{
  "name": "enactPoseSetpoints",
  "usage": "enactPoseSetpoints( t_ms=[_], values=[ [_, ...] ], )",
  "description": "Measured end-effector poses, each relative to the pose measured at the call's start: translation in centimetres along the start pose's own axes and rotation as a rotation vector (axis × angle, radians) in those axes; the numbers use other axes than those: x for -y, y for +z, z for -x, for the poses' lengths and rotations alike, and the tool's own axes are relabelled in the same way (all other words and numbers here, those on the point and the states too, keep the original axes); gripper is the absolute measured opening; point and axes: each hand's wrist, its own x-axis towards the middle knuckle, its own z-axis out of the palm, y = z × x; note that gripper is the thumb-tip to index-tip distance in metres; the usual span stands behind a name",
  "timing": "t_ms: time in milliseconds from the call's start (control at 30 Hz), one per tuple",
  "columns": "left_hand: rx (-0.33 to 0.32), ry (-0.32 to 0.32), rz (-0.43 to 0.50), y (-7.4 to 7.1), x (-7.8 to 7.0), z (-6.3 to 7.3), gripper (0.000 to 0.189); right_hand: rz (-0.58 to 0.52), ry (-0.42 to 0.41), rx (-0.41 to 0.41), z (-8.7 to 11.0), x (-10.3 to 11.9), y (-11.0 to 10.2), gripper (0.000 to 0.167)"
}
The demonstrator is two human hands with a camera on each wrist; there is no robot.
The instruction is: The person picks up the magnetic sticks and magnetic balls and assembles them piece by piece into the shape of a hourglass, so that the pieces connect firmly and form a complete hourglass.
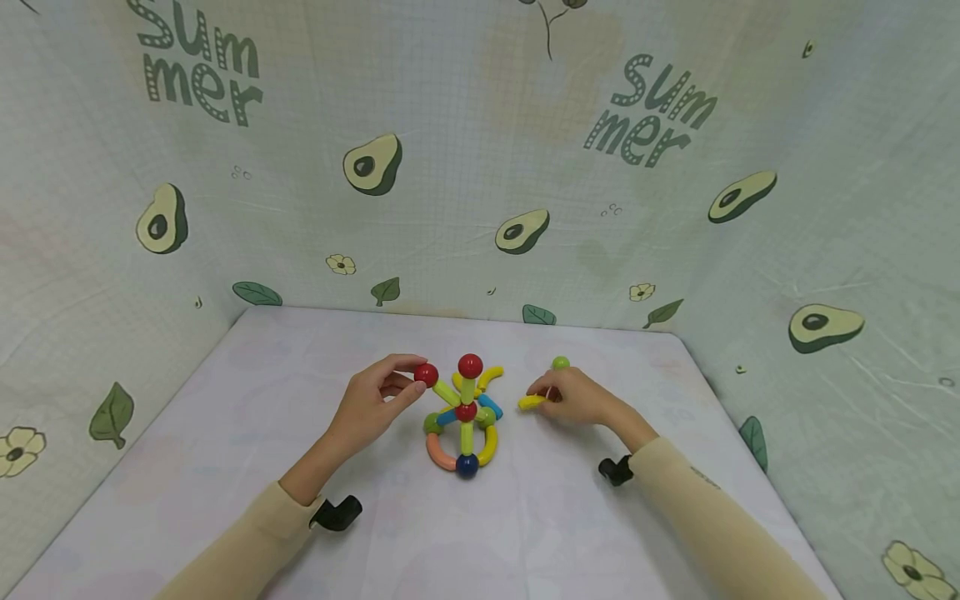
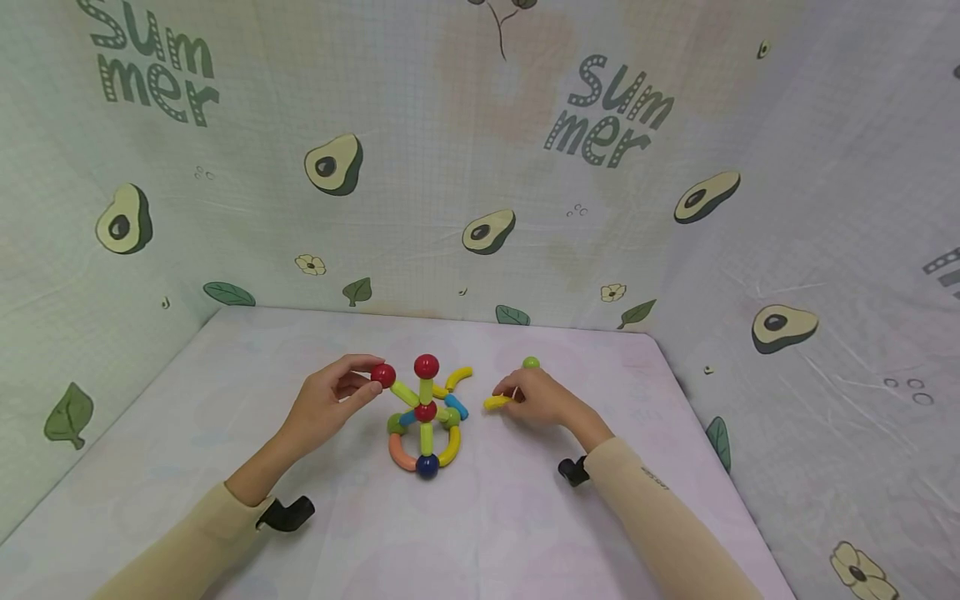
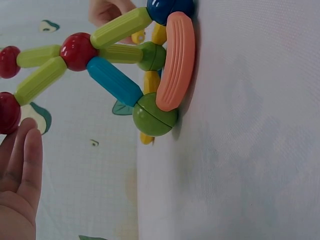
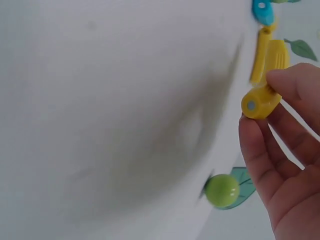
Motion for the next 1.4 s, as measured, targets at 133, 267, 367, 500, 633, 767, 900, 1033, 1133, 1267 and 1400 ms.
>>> enactPoseSetpoints(
  t_ms=[133,267,367,500,633,767,900,1033,1133,1267,1400],
  values=[
    [-0.001,0.001,-0.003,0.0,-0.1,0.0,0.038,-0.032,-0.011,-0.061,-0.3,1.1,-0.9,0.022],
    [-0.001,0.001,-0.001,0.0,-0.1,0.0,0.038,-0.064,0.012,-0.113,-0.8,3.2,-2.0,0.022],
    [0.000,0.002,-0.001,0.0,-0.1,-0.1,0.038,-0.081,0.022,-0.161,-1.1,4.9,-2.9,0.024],
    [0.002,0.002,0.003,-0.1,-0.2,-0.1,0.038,-0.123,0.023,-0.230,-1.6,7.3,-4.2,0.028],
    [0.002,-0.001,0.001,-0.1,-0.1,0.0,0.038,-0.173,0.006,-0.281,-2.3,9.4,-5.2,0.030],
    [0.004,-0.002,0.008,-0.2,-0.1,0.0,0.038,-0.196,-0.015,-0.323,-2.9,11.3,-5.8,0.031],
    [0.009,-0.001,0.013,-0.3,-0.1,-0.1,0.039,-0.218,-0.020,-0.346,-3.4,12.5,-6.1,0.032],
    [0.013,-0.004,0.019,-0.3,-0.1,-0.1,0.039,-0.246,-0.024,-0.348,-3.9,13.3,-6.1,0.033],
    [0.011,-0.006,0.026,-0.2,-0.1,-0.1,0.039,-0.255,-0.033,-0.349,-4.3,13.7,-6.0,0.033],
    [0.007,-0.003,0.034,-0.2,0.0,-0.1,0.038,-0.254,-0.040,-0.352,-4.7,14.0,-5.9,0.032],
    [0.010,0.004,0.034,-0.2,0.0,-0.2,0.039,-0.254,-0.041,-0.350,-4.9,14.1,-5.8,0.033]
  ],
)
